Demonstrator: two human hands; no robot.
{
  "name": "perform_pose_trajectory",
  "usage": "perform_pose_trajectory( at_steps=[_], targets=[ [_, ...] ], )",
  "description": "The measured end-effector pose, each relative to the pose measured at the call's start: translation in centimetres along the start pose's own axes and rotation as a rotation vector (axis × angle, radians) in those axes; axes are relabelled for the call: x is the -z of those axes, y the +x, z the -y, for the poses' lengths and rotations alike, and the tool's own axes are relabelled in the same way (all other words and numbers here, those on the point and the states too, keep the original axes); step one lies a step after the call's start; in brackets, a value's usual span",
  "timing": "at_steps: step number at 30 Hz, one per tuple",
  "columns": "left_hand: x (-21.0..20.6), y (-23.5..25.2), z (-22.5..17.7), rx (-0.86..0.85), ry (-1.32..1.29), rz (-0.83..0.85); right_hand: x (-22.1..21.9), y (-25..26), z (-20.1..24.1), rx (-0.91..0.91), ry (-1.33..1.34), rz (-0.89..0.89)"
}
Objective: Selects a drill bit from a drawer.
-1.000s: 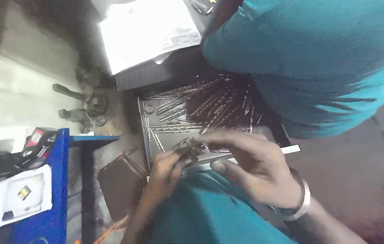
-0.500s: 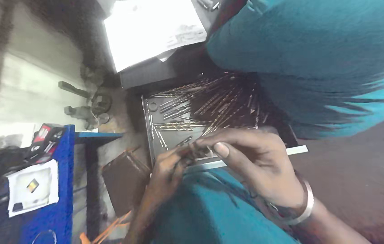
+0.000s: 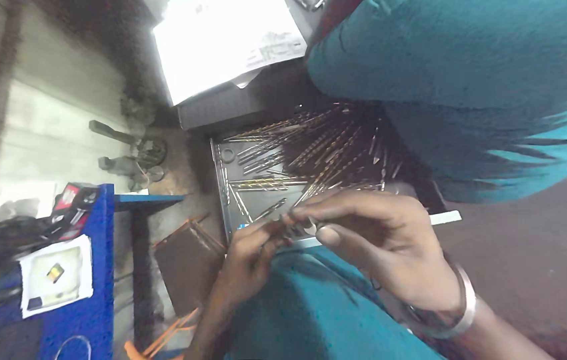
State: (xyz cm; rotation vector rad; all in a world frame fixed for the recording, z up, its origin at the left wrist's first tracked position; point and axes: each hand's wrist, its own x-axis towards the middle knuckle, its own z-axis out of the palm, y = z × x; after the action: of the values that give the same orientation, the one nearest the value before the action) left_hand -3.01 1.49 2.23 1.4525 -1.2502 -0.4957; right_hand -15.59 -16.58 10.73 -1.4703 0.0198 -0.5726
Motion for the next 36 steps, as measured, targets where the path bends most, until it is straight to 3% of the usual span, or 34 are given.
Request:
perform_pose_trajectory(
  at_steps=[31, 36],
  targets=[
    [0.0, -0.1, -0.4, 0.020, -0.045, 0.059, -0.4, 0.2, -0.4, 0.119, -0.108, 0.034],
    [-0.4, -0.4, 1.0, 0.081, -0.195, 0.108, 0.1, 0.1, -0.7, 0.065, -0.128, 0.033]
  ],
)
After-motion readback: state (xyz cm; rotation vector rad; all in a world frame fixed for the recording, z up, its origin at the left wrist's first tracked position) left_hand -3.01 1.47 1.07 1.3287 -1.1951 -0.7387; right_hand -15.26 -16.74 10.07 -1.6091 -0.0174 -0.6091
